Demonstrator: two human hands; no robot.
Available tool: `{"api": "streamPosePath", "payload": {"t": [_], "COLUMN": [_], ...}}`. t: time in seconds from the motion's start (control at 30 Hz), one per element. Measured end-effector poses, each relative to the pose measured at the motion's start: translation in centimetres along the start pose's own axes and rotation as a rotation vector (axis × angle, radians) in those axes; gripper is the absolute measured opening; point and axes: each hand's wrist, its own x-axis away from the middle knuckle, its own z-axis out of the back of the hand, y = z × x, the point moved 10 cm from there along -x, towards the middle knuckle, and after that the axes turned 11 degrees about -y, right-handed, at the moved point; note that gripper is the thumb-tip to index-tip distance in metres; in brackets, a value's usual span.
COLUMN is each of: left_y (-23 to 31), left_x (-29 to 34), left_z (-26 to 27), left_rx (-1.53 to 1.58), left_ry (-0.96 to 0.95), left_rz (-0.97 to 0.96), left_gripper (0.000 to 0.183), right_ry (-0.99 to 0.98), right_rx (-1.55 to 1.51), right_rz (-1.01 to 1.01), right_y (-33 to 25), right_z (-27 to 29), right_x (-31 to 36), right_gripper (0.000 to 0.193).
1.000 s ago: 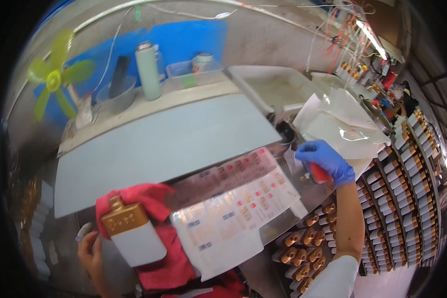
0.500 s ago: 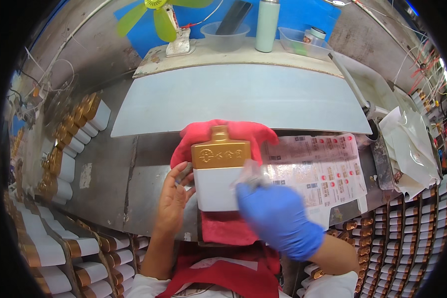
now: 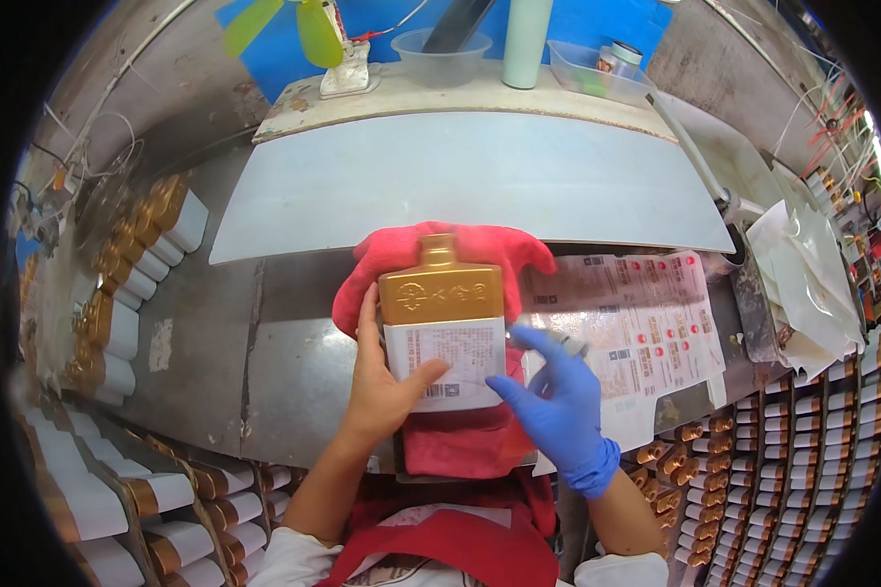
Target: The person applies adhesive labels to the sides of gold and white bottles. They pick a label from a sheet, align it on the bottle, and smooth it down with a red cloth. The person repeats this process for multiple bottles, handling them one at a time.
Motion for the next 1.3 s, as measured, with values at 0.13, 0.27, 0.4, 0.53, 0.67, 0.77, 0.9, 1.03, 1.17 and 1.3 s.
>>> {"api": "streamPosePath", "payload": {"t": [0.13,0.27,0.4,0.53,0.67,0.77,0.9,1.03,1.17,1.3], "left_y": [0.0,0.2,1.8,6.2,5.1,4.7,4.3,4.9,5.0,5.4], "left_x": [0.4,1.0,0.4,-0.2,-2.2,-1.8,-0.7,-1.7,-2.1,-0.9], "left_z": [-0.5,-0.8,0.0,-2.3,-4.1,-3.9,-3.5,-3.7,-3.8,-2.5], "left_rx": [-0.099,-0.049,-0.234,-1.115,-1.381,-1.412,-1.388,-1.396,-1.404,-1.201], "left_ry": [-0.033,-0.049,0.064,0.161,0.071,0.075,0.095,0.069,0.065,0.094], "left_rz": [-0.040,-0.020,-0.090,-0.266,-0.112,-0.075,-0.031,-0.009,-0.026,-0.149], "left_gripper": [0.089,0.088,0.086,0.077,0.064,0.063,0.063,0.064,0.066,0.068], "right_ry": [-0.036,-0.072,-0.073,-0.114,-0.123,-0.139,-0.150,-0.137,-0.122,-0.141], "right_rx": [-0.033,0.028,-0.077,-0.032,-0.018,-0.001,-0.010,0.044,-0.030,-0.078], "right_rz": [-0.106,-0.111,-0.136,-0.180,-0.155,-0.160,-0.157,-0.158,-0.213,-0.174], "right_y": [2.5,3.6,3.9,4.3,4.2,4.3,3.5,3.7,4.2,3.9], "right_z": [-1.4,-2.5,-2.4,-2.7,-2.7,-2.8,-2.9,-2.7,-2.9,-2.7], "right_x": [-1.2,-1.4,-2.2,-2.2,-2.2,-1.6,-1.5,-2.1,-2.2,-1.3], "right_gripper": [0.077,0.080,0.078,0.078,0.080,0.080,0.079,0.077,0.076,0.075]}}
